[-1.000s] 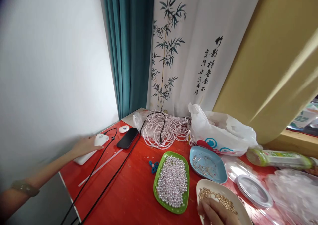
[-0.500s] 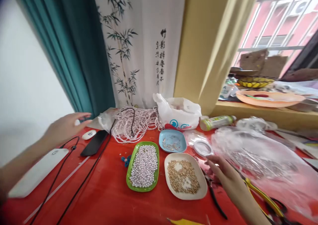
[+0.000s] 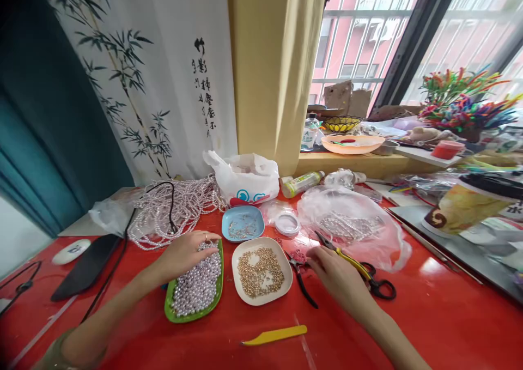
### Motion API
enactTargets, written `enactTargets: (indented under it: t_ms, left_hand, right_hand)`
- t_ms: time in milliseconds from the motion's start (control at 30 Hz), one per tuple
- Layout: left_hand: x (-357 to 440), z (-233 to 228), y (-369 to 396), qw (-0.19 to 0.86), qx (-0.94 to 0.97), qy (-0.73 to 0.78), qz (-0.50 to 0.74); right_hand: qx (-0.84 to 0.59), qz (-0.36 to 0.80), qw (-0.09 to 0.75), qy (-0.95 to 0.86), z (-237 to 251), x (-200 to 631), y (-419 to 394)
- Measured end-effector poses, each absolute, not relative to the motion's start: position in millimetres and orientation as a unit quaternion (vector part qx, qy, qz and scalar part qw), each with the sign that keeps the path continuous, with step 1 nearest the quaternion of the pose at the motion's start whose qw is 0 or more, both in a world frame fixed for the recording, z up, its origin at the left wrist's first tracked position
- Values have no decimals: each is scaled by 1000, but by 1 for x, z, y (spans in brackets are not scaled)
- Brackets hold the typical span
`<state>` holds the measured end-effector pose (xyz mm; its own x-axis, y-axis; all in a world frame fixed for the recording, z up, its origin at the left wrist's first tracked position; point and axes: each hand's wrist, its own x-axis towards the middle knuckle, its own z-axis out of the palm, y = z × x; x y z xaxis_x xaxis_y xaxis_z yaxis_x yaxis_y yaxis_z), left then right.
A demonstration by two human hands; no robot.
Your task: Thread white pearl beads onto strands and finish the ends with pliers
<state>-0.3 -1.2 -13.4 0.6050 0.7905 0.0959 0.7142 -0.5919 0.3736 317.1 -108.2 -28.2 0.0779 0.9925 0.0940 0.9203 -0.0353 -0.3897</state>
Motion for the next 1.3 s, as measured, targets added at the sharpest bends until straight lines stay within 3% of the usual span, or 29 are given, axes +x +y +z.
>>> enactTargets:
  t_ms: [400,700,933,1100,1300]
  left_hand:
    - [16,-5,7,212,881,396,151]
    - [13,-12,12,240,864,417,150]
    - [55,-22,-10,219,913,330,100]
    - [80,-28,-23,171,930,318,71]
    - [94,-28,-22,202,917,334,82]
  right_hand:
    - [-600,76,1,-797,-27,254,-72]
    - [-594,60,6,-802,-26,263,-70]
    - [-571,35,-12,-820,-35,263,-68]
    - [-595,99,18,-797,-19,270,-72]
    - [-596,118,51,-793,-3,276,-73]
